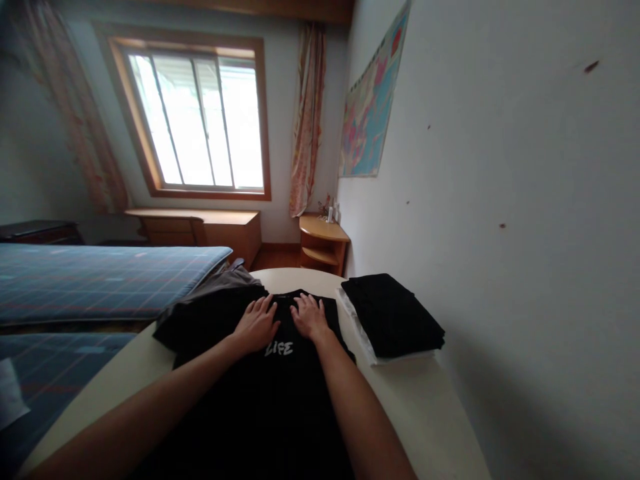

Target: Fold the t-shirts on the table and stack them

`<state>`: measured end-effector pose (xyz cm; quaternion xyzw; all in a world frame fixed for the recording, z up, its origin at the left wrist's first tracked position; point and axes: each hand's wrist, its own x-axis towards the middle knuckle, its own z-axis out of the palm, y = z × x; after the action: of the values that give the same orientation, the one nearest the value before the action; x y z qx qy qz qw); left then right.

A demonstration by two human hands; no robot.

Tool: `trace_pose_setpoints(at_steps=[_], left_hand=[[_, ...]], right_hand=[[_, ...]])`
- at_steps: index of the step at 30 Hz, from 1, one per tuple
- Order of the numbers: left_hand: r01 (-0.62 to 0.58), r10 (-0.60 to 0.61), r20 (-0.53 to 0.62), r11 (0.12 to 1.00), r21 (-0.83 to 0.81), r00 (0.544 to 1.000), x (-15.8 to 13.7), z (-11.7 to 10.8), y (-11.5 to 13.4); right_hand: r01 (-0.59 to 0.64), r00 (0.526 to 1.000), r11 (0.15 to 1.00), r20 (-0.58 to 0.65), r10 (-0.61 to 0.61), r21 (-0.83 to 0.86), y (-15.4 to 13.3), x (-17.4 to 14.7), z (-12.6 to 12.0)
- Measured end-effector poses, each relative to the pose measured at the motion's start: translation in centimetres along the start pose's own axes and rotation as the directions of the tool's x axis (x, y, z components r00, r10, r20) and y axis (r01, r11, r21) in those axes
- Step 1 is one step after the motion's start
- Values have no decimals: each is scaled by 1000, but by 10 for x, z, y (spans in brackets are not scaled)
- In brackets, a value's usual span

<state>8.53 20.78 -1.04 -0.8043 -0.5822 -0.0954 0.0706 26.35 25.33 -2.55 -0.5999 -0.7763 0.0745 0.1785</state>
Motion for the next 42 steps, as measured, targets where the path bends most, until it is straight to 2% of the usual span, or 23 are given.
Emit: trace_pose_setpoints(at_steps=[5, 9, 12, 15, 21, 26, 29, 35, 38, 40, 42], left_hand=[[-27, 44, 112, 988, -150, 993, -38, 11, 34], [-3, 17, 73, 983, -185, 997, -58, 9, 46], [11, -3, 37, 979, -201, 999, -69, 2, 50], [6, 12, 78, 974, -225, 997, -85, -5, 53], [-49, 100, 174, 961, -274, 980, -126, -14, 59], [-134, 186, 157, 947, -293, 970, -146, -21, 63], [-181, 238, 153, 932, -315, 959, -153, -21, 67], [-226, 272, 84, 908, -353, 959, -162, -22, 69], [-343, 397, 57, 848, -404, 916, -166, -35, 70], [-455, 536, 62, 767, -453, 842, -171, -48, 75], [-557, 672, 68, 662, -501, 737, -178, -59, 83]], right_hand=[[4, 999, 998, -36, -6, -65, 24, -39, -20], [-11, 1000, 993, -30, 7, -119, 36, -84, -30], [-66, 997, 987, -47, 60, -149, 40, -114, -35], [-131, 990, 982, -66, 123, -133, 42, -133, -42], [-172, 983, 983, -71, 167, -64, 47, -139, -49], [-238, 965, 969, -126, 229, -59, 52, -129, -50], [-227, 966, 972, -138, 218, -55, 52, -129, -51], [-199, 971, 978, -145, 189, -60, 43, -156, -55], [-230, 967, 969, -129, 219, -85, 42, -179, -58], [-254, 964, 962, -103, 244, -99, 44, -194, -60], [-276, 961, 956, -57, 271, -98, 47, -208, -62]])
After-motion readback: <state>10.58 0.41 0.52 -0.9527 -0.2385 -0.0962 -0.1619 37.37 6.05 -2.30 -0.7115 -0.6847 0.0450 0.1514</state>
